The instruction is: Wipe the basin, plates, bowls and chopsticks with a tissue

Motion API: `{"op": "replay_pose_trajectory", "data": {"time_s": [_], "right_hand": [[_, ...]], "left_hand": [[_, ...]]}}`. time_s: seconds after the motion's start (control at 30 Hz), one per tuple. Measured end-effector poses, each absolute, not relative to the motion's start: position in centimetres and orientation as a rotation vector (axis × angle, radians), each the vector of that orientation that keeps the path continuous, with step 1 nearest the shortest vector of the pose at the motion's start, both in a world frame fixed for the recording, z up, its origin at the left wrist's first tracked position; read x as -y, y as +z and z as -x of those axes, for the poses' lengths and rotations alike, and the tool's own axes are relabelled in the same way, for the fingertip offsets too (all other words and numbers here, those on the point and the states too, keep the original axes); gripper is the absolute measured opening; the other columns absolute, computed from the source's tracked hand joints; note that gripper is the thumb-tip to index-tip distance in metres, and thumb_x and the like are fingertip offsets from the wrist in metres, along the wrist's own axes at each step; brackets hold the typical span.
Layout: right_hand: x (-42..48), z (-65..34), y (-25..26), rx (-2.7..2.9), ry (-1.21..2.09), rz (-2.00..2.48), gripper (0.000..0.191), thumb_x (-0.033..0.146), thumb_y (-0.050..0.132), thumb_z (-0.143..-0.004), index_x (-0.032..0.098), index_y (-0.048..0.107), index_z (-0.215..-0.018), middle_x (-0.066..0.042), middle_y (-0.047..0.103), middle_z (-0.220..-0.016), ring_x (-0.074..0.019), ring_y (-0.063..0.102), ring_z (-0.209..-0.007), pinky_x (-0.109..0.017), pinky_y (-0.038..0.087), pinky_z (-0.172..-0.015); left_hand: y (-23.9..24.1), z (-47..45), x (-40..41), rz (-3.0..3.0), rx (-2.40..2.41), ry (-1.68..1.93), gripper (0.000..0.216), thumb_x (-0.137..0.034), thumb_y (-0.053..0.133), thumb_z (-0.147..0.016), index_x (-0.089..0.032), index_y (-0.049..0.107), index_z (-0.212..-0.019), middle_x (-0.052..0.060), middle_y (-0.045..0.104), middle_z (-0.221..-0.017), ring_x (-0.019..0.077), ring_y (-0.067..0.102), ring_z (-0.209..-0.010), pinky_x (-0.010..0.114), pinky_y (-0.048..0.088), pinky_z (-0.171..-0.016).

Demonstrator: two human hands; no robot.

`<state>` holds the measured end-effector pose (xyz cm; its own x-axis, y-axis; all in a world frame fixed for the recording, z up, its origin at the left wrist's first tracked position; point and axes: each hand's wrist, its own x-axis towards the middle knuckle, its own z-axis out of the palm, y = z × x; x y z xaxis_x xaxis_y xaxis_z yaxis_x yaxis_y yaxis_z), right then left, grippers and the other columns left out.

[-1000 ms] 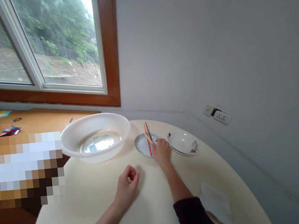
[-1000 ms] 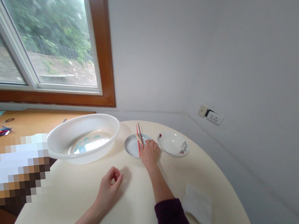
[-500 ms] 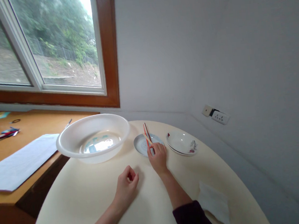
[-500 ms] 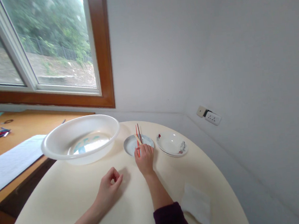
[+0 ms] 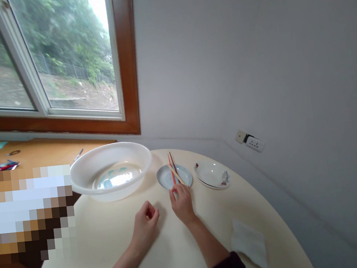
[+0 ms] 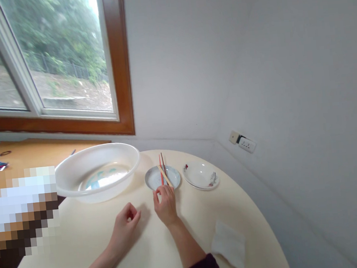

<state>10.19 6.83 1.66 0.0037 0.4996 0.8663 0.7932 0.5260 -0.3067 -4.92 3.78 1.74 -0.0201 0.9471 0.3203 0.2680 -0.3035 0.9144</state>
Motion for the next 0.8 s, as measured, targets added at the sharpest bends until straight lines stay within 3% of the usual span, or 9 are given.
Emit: {"op": "replay_pose_trajectory", "data": {"time_s": [0.33,0.8], "right_hand": [[-3.9,-9.2,1.9,1.721,-0.207,1.159,0.012,0.017,0.041,-0.086,0.02,0.043,-0.075,0.0,0.05,-0.07,-0.0147,0.046,-0.068,-0.029,0.036,-0.069],[-0.9,-9.5,0.9,1.74,-0.263,1.205,0.02,0.015,0.054,-0.08,0.021,0.041,-0.065,0.003,0.049,-0.063,-0.0143,0.046,-0.064,-0.027,0.034,-0.065]], "left_hand": [[2.1,5.7,-4.3,-1.575,-1.316,1.409,0.022,-0.033,0.051,-0.063,-0.021,0.037,-0.051,-0.006,0.036,-0.046,0.0097,0.035,-0.047,0.022,0.029,-0.047],[1.5,7.8,-4.0,-1.545,-1.41,1.429,0.02,-0.032,0.049,-0.059,-0.021,0.036,-0.049,-0.006,0.034,-0.044,0.0096,0.033,-0.046,0.022,0.027,-0.046]]}}
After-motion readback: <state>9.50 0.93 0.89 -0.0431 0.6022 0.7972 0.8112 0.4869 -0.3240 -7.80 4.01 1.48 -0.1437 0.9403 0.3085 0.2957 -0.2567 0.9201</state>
